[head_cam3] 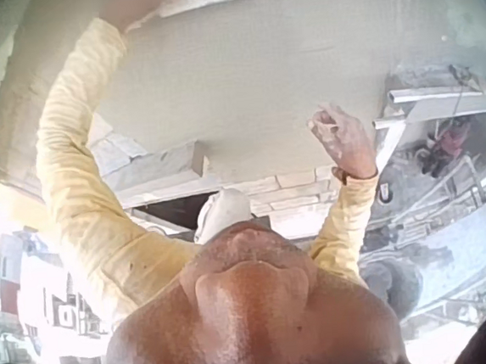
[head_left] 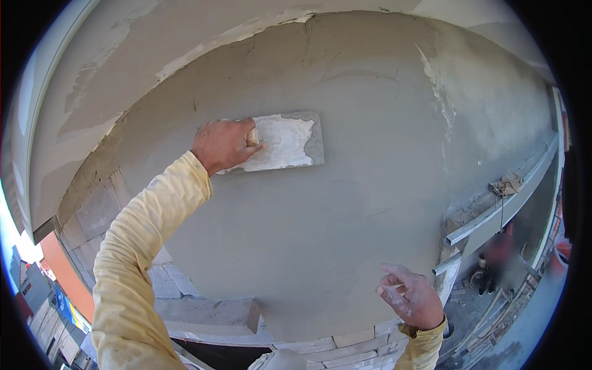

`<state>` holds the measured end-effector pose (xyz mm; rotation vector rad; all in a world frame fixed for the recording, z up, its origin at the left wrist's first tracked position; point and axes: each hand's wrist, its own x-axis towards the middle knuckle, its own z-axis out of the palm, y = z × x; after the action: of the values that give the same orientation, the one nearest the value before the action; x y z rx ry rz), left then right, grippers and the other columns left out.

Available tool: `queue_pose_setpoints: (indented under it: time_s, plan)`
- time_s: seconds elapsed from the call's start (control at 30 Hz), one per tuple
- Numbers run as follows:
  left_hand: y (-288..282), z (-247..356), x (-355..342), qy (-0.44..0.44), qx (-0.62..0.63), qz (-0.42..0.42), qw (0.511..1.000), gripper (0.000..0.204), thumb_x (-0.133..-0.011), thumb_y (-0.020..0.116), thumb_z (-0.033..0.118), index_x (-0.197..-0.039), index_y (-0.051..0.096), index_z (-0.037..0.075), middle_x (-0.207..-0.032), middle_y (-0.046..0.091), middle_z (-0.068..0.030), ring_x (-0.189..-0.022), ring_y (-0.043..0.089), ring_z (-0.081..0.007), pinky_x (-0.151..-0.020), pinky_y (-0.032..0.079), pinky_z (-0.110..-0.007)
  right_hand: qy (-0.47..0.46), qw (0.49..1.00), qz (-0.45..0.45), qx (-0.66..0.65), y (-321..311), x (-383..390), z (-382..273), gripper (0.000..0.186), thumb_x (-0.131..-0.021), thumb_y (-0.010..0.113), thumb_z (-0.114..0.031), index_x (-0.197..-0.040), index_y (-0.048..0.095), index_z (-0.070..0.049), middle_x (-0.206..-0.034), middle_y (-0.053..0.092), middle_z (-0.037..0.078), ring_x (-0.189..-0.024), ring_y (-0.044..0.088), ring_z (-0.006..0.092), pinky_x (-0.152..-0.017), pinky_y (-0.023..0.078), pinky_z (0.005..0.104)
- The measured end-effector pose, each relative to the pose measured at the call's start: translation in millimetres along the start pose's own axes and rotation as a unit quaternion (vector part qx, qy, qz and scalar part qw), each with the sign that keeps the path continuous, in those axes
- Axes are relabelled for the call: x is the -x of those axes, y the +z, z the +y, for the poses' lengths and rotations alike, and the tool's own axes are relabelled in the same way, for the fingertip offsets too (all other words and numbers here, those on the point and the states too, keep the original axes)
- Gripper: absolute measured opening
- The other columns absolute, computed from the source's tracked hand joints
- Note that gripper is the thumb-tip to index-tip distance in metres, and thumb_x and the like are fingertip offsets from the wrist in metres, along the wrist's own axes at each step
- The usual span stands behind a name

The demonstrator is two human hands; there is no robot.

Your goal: Applying and smoothing plaster or cement mortar onto a brick wall using a trowel and hawk.

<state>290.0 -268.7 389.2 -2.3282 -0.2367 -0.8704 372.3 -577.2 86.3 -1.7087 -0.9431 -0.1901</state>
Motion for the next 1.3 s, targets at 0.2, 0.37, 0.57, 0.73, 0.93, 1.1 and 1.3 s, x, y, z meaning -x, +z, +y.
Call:
queue_pose_setpoints:
  time_s: [0.2, 0.37, 0.57, 0.73, 0.93, 1.1, 1.3]
  plan:
    - [-49, 29, -82, 0.001, 0.014, 0.135, 0.991, 0.040, -0.089, 0.066, 0.046, -0.098, 0.065, 0.007, -0.083, 0.069, -0.0161, -0.083, 0.066, -0.0376, -0.075, 0.051, -0.048, -0.008, 1.000, -0.008, 0.001, -8, 6, -18, 0.048, -0.088, 0.074, -0.031, -0.125, 0.061, -0.003, -0.093, 0.071, 0.015, -0.084, 0.070, 0.0298, -0.068, 0.055, 0.0347]
    - [-83, 52, -150, -0.063, -0.026, 0.135, 0.989, 0.039, -0.091, 0.063, 0.042, -0.108, 0.068, 0.007, -0.106, 0.070, -0.0159, -0.103, 0.066, -0.0357, -0.089, 0.052, -0.046, -0.044, 0.999, 0.005, 0.009, -8, 9, -25, 0.048, -0.088, 0.073, -0.032, -0.125, 0.061, -0.004, -0.094, 0.071, 0.015, -0.085, 0.071, 0.0298, -0.069, 0.055, 0.0348]
    - [-73, 32, -175, -0.099, -0.053, 0.115, 0.987, 0.042, -0.091, 0.063, 0.041, -0.115, 0.067, 0.007, -0.113, 0.069, -0.0194, -0.108, 0.065, -0.0369, -0.094, 0.051, -0.046, -0.029, 0.999, -0.002, -0.021, -9, 7, -11, 0.048, -0.087, 0.074, -0.030, -0.125, 0.061, -0.004, -0.092, 0.071, 0.014, -0.084, 0.070, 0.0295, -0.072, 0.056, 0.0357]
    - [-87, -22, -137, -0.108, -0.102, 0.089, 0.985, 0.044, -0.090, 0.065, 0.041, -0.110, 0.068, 0.003, -0.111, 0.069, -0.0209, -0.103, 0.066, -0.0372, -0.092, 0.052, -0.047, -0.012, 1.000, 0.011, -0.013, -12, 8, -10, 0.046, -0.087, 0.074, -0.028, -0.123, 0.061, -0.003, -0.091, 0.071, 0.014, -0.081, 0.069, 0.0290, -0.071, 0.055, 0.0359]
    - [-79, -107, -71, -0.140, -0.089, 0.054, 0.985, 0.040, -0.089, 0.069, 0.038, -0.094, 0.065, -0.001, -0.087, 0.068, -0.0231, -0.085, 0.066, -0.0389, -0.080, 0.051, -0.046, -0.005, 1.000, 0.018, -0.006, -6, 8, -6, 0.045, -0.086, 0.074, -0.026, -0.122, 0.061, -0.003, -0.091, 0.071, 0.014, -0.080, 0.069, 0.0289, -0.071, 0.055, 0.0356]
    - [-79, -183, 7, -0.203, -0.103, 0.054, 0.972, 0.046, -0.089, 0.067, 0.043, -0.097, 0.066, -0.003, -0.096, 0.069, -0.0264, -0.095, 0.065, -0.0425, -0.086, 0.050, -0.048, 0.007, 1.000, -0.010, 0.007, 1, 3, -13, 0.045, -0.086, 0.074, -0.026, -0.122, 0.061, -0.003, -0.090, 0.071, 0.014, -0.080, 0.069, 0.0290, -0.071, 0.055, 0.0355]
    - [-63, -279, 121, -0.305, -0.114, 0.100, 0.940, 0.046, -0.088, 0.067, 0.043, -0.102, 0.064, -0.001, -0.096, 0.069, -0.0248, -0.096, 0.065, -0.0426, -0.084, 0.050, -0.049, -0.012, 0.999, -0.012, 0.032, 6, 2, -7, 0.045, -0.086, 0.073, -0.026, -0.122, 0.061, -0.003, -0.090, 0.071, 0.016, -0.084, 0.070, 0.0329, -0.072, 0.055, 0.0385]
